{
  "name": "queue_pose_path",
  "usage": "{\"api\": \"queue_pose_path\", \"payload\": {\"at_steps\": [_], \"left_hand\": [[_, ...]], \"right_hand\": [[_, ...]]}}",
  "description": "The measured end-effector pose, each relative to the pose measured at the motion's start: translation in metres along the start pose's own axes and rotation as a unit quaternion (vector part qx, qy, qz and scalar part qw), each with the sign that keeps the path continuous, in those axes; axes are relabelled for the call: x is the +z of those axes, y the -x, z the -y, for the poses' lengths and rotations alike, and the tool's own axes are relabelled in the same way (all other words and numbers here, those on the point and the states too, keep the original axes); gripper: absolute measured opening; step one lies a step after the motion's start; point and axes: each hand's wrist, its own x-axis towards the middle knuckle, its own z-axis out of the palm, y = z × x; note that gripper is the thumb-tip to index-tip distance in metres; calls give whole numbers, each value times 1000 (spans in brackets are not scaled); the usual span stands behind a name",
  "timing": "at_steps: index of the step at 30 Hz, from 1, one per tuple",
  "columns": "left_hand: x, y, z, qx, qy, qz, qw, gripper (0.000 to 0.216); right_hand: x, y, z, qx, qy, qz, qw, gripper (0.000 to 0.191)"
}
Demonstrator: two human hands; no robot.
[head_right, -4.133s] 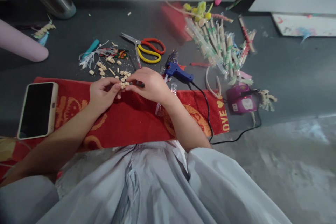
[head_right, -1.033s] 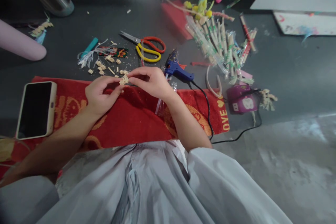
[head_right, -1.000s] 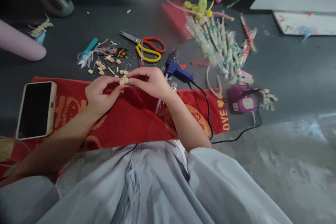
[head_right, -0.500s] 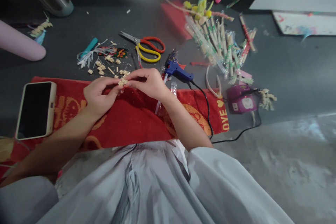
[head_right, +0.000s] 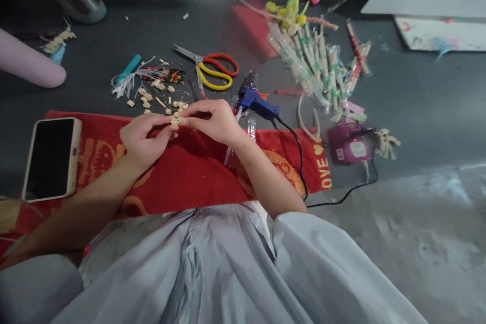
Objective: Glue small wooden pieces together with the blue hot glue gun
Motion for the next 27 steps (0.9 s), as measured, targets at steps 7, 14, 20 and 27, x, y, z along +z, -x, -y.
{"api": "queue_pose_path", "payload": {"at_steps": [7,14,20,27], "left_hand": [[1,-1,-1,27,29,-20,999,17],[1,-1,0,8,6,-7,1000,18],[1,0,1,-12,-15,3,1000,20],[0,-2,-1,5,13,-8,1000,18]], "right_hand": [[1,-1,-3,-4,-19,-11,1000,40],[1,-2,-5,7,-17,-1,1000,42],[0,-2,-4,13,-11,2,1000,45],[0,-2,-4,7,-14,2,1000,44]]}}
